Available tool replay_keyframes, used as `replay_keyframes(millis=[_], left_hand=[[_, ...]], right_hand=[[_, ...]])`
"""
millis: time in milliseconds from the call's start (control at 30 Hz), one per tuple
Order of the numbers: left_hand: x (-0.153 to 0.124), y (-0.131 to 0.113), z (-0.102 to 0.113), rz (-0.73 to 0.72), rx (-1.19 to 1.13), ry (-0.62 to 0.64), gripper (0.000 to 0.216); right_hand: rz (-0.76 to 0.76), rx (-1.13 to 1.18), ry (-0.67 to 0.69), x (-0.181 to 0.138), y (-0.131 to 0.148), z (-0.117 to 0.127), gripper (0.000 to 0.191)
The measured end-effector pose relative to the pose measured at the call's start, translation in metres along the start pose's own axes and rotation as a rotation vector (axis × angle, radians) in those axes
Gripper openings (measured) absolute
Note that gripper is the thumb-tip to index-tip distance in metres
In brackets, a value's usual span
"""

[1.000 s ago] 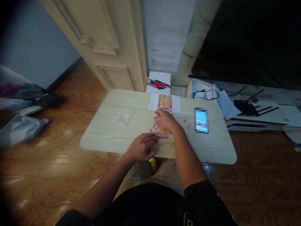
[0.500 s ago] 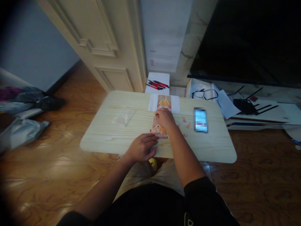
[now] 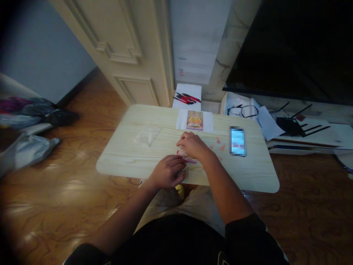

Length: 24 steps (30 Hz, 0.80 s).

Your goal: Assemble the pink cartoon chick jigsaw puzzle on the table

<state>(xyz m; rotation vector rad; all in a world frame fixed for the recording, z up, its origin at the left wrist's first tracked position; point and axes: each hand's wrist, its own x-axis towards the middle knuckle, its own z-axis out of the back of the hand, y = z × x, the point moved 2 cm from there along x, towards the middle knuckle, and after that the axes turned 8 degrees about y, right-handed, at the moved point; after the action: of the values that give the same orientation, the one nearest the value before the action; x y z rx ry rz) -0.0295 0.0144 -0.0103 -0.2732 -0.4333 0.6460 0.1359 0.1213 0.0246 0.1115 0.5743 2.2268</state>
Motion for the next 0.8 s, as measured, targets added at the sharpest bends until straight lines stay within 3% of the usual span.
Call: replay_keyframes(millis=[200,700,800], left_hand=[[0.001,0.000,0.001,-0.013,0.004,-0.001,0.026],[0.001,0.001,-0.001,0.003,0.004,0.054,0.025],[0.000,0.002,-0.001,0.007,-0.004,0.058,0.025]], right_hand=[[0.072,-0.056,0.108,0.005,-0.002,0.006,0.023],[0.079,0.047,0.156,0.013,-0.007,0.003,0.021],[0.047,0.067,0.062,0.009,-0.011,0.010,0.023]])
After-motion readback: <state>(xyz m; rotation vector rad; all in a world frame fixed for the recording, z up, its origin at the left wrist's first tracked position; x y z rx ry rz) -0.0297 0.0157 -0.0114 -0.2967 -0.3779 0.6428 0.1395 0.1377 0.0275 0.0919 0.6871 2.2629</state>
